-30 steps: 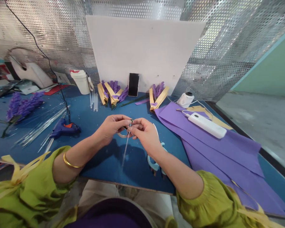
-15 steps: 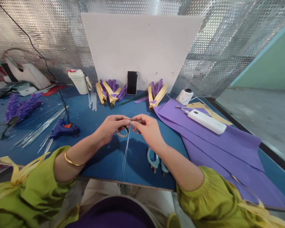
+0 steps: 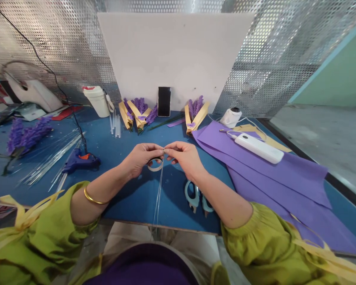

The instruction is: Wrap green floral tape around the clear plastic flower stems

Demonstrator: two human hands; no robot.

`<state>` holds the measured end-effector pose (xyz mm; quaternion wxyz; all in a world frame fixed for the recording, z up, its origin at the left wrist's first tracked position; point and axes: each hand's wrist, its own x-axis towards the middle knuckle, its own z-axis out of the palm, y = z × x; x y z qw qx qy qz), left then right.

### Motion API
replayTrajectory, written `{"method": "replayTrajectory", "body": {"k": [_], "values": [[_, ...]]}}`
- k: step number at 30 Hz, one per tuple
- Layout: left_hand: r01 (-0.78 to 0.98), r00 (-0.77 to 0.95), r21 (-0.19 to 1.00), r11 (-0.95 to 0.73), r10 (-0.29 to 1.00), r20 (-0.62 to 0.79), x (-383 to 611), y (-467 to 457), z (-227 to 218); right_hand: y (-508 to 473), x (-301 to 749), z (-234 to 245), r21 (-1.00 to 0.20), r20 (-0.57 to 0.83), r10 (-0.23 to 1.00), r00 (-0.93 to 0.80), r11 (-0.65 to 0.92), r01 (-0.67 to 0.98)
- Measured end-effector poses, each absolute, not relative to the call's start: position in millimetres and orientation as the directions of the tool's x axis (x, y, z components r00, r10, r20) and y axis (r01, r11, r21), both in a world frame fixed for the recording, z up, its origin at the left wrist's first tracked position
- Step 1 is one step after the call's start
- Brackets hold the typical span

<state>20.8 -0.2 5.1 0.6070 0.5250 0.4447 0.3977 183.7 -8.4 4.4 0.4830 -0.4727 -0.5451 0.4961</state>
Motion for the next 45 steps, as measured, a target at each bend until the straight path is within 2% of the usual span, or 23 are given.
{"method": "replayTrajectory", "body": {"k": [5, 15, 19, 27, 35, 45], "values": [[-0.035, 0.32, 0.98, 0.194, 0.932, -0.173, 21.4, -0.8, 5.2, -7.9, 182.8, 4.1, -0.995, 0.066, 0.995, -0.069, 0.071, 0.063], [0.011, 0.316, 0.989, 0.146, 0.938, -0.142, 21.1, -0.2, 6.3, -7.9, 181.4, 2.2, -0.995, 0.064, 0.996, -0.06, 0.068, 0.069], [0.004, 0.289, 0.986, 0.166, 0.944, -0.16, 22.7, -3.3, 7.1, -9.0, 183.2, 3.7, -0.999, 0.023, 0.997, -0.067, 0.026, 0.036], [0.023, 0.297, 0.995, 0.096, 0.95, -0.098, 22.0, -3.0, 4.5, -7.1, 187.4, 3.7, -0.995, -0.071, 0.992, -0.105, -0.077, -0.056], [0.037, 0.287, 0.996, 0.084, 0.954, -0.091, 22.2, -4.0, 4.3, -8.1, 187.8, 6.6, -0.995, -0.082, 0.986, -0.145, -0.072, 0.074], [0.043, 0.293, 0.996, 0.076, 0.952, -0.086, 22.8, -4.9, 4.0, -10.7, 183.7, 6.5, -0.996, -0.077, 0.991, -0.114, -0.071, 0.056]]}}
